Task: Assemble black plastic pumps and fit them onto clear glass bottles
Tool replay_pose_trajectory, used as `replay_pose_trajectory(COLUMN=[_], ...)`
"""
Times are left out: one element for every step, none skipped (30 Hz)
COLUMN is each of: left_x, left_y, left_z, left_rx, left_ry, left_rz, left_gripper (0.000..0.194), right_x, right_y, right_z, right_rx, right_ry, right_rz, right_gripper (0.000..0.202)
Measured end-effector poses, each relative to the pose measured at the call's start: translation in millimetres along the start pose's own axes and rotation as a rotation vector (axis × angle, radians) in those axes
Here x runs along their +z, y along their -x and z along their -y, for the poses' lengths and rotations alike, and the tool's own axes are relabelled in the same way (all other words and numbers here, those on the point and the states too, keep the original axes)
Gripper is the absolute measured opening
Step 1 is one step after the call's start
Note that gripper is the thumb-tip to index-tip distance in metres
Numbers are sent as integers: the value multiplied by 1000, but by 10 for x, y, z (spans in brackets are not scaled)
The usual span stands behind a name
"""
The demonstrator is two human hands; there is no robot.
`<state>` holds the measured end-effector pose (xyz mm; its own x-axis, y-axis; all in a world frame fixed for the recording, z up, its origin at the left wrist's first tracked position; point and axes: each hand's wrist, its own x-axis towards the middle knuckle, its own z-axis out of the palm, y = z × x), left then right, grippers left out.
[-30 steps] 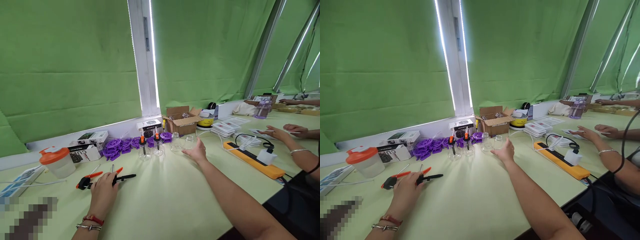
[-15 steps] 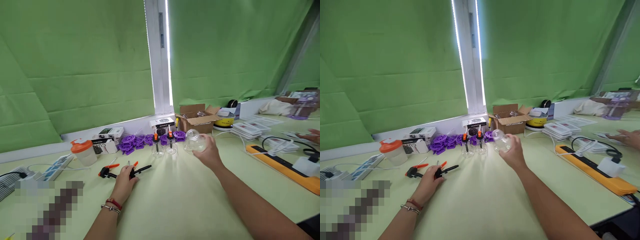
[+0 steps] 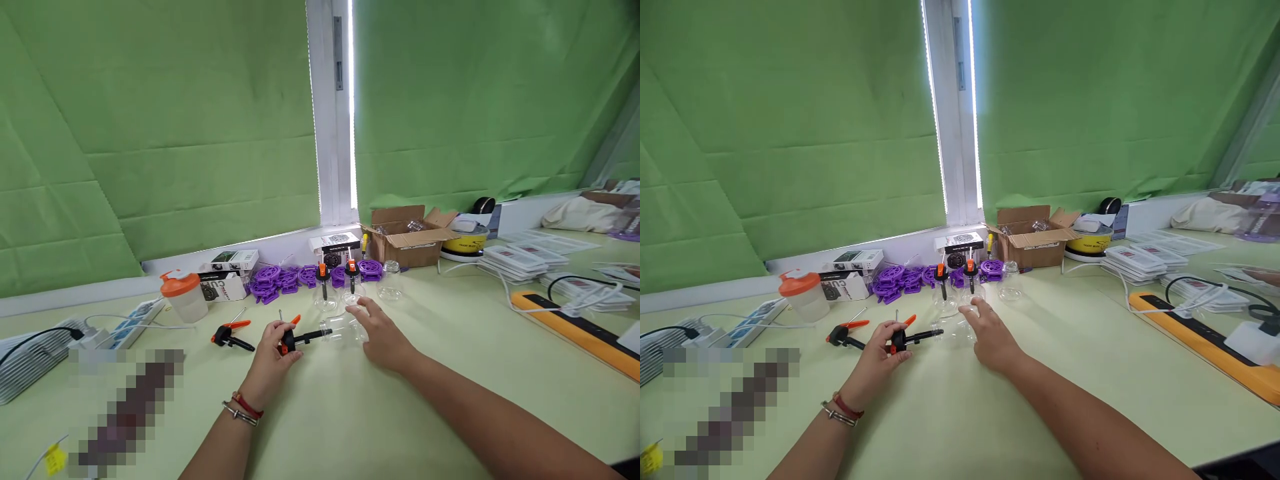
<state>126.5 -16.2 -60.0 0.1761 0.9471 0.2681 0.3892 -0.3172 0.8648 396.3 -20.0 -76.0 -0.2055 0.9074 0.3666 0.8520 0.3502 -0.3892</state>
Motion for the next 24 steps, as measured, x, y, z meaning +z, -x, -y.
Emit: replay_pose_trajectory(left_x=[22,45,66,86,102,116,126,133,137,139,140,141,141,142,144,147,150,153,157,160,162,163,163,161], left_y=[8,17,25,33,40,45,49,51,52,52,51,50,48,47,46,47,49,52,56,62,68,74,80,85], left_z=[-12,-26,-44,-64,-85,-105,-121,-131,-132,-123,-106,-82,-55,-27,-3,15,25,27,22,12,-1,-16,-30,-42], left_rx=[5,12,19,24,30,35,41,45,48,49,50,50,50,48,46,44,43,43,42,40,37,33,28,24], left_ry=[18,37,54,70,82,92,100,107,115,124,135,151,168,185,201,212,215,210,203,199,202,210,223,238], left_rz=[17,33,50,68,84,96,101,100,97,95,95,97,105,116,125,132,139,143,145,146,150,154,159,166], left_gripper=[40,40,39,38,37,36,35,35,36,36,37,37,37,37,37,37,37,36,35,34,34,34,34,35], right_x=[5,10,13,15,15,12,8,3,-3,-7,-10,-11,-11,-9,-7,-7,-9,-16,-26,-40,-56,-73,-90,-105], right_y=[8,16,22,28,34,41,48,55,62,69,74,77,77,73,67,58,49,40,33,29,27,28,31,37], right_z=[26,50,72,91,105,116,124,130,132,132,129,123,115,106,96,88,82,80,80,83,86,89,90,88], right_rx=[-29,-62,-95,-125,-151,-172,-189,-200,-207,-213,-214,-214,-216,-225,-244,-275,-315,-358,-394,-423,-441,-448,-446,-434], right_ry=[-16,-32,-46,-60,-76,-92,-111,-132,-155,-180,-205,-228,-245,-254,-254,-247,-233,-215,-199,-189,-190,-204,-235,-284], right_rz=[15,28,35,39,39,36,33,29,26,27,26,24,17,5,-10,-27,-43,-59,-76,-90,-102,-107,-105,-94], right_gripper=[83,82,82,82,82,81,80,79,77,77,76,76,77,77,77,76,74,72,69,68,68,69,71,72])
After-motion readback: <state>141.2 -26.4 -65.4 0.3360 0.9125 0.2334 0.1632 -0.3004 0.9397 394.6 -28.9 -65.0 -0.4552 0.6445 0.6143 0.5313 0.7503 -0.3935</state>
